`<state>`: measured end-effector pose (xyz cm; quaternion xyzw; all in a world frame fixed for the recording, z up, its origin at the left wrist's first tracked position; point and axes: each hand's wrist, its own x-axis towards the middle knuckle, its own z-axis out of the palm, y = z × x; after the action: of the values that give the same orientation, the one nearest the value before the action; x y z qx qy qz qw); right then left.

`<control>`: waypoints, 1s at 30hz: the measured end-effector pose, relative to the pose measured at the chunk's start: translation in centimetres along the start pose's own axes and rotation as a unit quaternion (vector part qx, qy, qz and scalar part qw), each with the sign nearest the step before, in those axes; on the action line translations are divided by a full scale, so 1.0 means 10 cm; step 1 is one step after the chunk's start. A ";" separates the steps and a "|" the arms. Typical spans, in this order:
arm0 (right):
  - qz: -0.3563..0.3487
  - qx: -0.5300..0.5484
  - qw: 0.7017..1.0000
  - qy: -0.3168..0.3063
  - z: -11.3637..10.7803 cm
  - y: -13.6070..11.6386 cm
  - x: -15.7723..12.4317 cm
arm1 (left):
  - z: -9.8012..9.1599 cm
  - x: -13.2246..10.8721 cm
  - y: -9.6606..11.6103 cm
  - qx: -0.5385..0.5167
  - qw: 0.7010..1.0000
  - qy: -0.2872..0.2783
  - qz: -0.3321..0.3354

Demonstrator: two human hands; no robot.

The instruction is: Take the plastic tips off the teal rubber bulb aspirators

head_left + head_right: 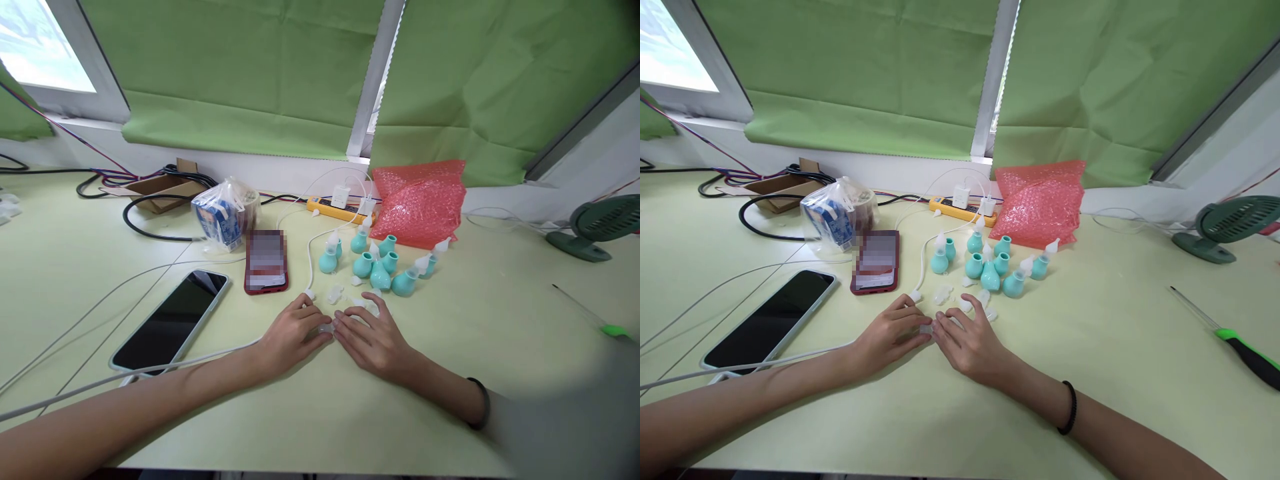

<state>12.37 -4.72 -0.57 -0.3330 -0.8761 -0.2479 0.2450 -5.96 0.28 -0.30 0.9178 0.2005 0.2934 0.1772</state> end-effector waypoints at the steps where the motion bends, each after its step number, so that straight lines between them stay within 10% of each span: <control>1: -0.004 -0.003 1.000 -0.001 0.00 0.00 0.00 | 0.00 0.00 0.00 0.002 1.000 0.000 0.003; 30: 0.171 0.246 0.952 0.059 0.07 0.02 0.02 | 0.00 -0.02 0.01 0.008 1.000 -0.002 -0.027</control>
<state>12.19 -4.05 -0.97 -0.3924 -0.8237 0.0013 0.4093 -6.05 0.12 -0.36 0.9140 0.2275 0.2848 0.1780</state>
